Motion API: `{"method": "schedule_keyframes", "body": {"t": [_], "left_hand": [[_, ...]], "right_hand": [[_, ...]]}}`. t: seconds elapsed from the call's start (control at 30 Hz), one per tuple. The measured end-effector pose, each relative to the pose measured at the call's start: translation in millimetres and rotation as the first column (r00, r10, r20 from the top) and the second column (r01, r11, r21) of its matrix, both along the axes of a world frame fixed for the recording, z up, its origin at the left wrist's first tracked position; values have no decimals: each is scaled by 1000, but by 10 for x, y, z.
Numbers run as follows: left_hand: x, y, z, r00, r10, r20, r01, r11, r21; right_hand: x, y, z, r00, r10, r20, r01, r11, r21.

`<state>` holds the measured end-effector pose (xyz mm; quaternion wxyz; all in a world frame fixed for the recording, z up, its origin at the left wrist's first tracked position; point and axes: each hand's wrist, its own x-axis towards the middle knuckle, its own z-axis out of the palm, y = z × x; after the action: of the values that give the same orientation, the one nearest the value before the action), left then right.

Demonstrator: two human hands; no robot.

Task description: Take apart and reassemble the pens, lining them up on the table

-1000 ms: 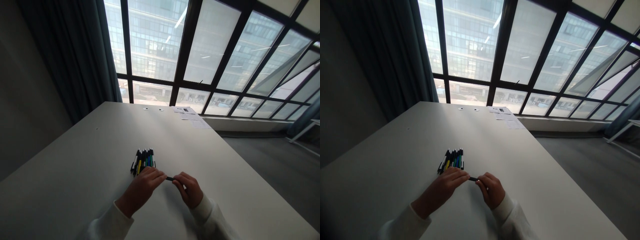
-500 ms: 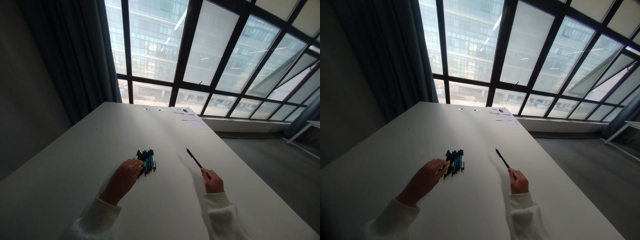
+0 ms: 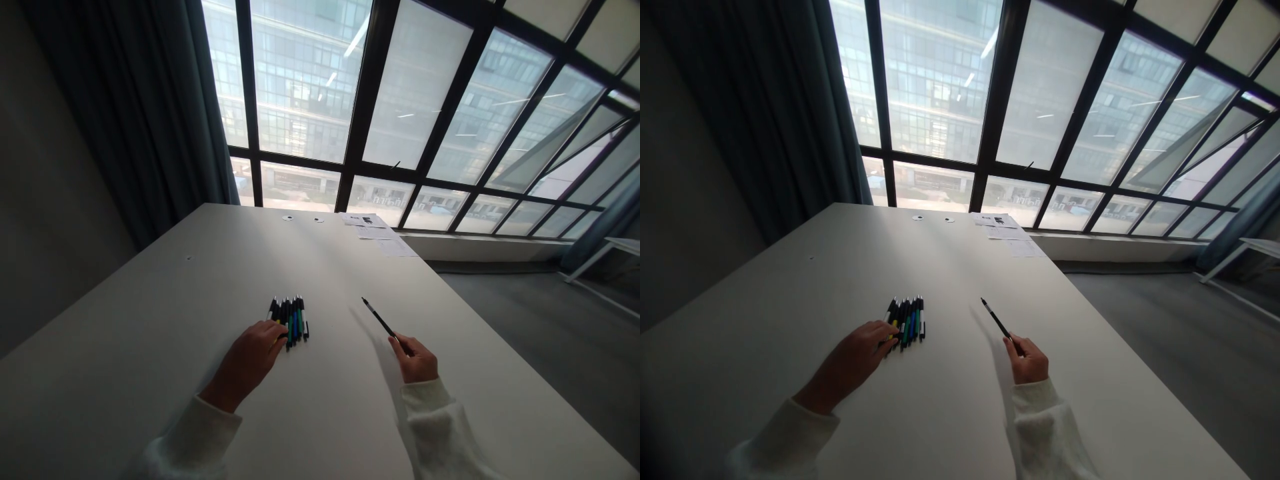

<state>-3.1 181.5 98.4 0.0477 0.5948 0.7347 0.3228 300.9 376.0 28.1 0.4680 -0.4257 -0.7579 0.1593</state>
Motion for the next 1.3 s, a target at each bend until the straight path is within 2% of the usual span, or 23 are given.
{"method": "schedule_keyframes", "body": {"t": [0.1, 0.17, 0.23, 0.33, 0.4, 0.47, 0.53, 0.6, 0.67, 0.7, 0.77, 0.8, 0.97, 1.07, 1.2, 1.3], "left_hand": [[78, 30, 18, 994, -13, 106, 1, 994, 106], [172, 52, 50, 975, -50, 215, 12, 985, 174], [276, 64, 94, 943, -110, 315, 48, 979, 198], [389, 62, 157, 868, -173, 465, 67, 969, 237], [414, 60, 185, 786, -135, 603, -53, 958, 283], [409, 70, 210, 652, -93, 752, -247, 912, 327], [399, 92, 248, 459, -158, 874, -365, 864, 348], [404, 118, 308, 220, -300, 928, -361, 859, 364], [424, 138, 385, -10, -399, 917, -345, 862, 372], [436, 143, 424, -101, -431, 897, -347, 860, 374], [451, 143, 495, -198, -477, 856, -358, 848, 390], [451, 140, 524, -218, -491, 844, -355, 845, 400], [387, 113, 603, -243, -461, 854, -312, 870, 381], [333, 91, 609, -266, -458, 848, -293, 877, 381], [275, 83, 582, -305, -454, 837, -289, 881, 373], [230, 99, 552, -330, -452, 829, -314, 880, 355]], "right_hand": [[-134, -145, 94, 978, 184, -102, -193, 977, -95], [-280, -278, 190, 923, 358, -137, -378, 912, -160], [-447, -401, 312, 874, 458, -165, -484, 855, -188], [-674, -508, 517, 810, 548, -209, -583, 792, -180], [-785, -534, 640, 781, 571, -254, -617, 770, -166], [-863, -559, 731, 759, 578, -301, -637, 755, -156], [-923, -609, 782, 736, 592, -328, -660, 736, -153], [-981, -691, 794, 719, 613, -327, -681, 716, -154], [-1049, -792, 781, 723, 621, -305, -681, 715, -160], [-1088, -844, 771, 731, 618, -289, -674, 720, -164], [-1172, -938, 758, 739, 623, -257, -670, 720, -180], [-1215, -976, 761, 731, 640, -237, -681, 705, -196], [-1363, -1079, 867, 618, 769, -161, -771, 554, -315], [-1380, -1095, 915, 592, 782, -198, -785, 502, -363], [-1373, -1074, 869, 549, 802, -236, -814, 449, -370], [-1380, -1031, 816, 548, 752, -367, -823, 405, -398]]}}
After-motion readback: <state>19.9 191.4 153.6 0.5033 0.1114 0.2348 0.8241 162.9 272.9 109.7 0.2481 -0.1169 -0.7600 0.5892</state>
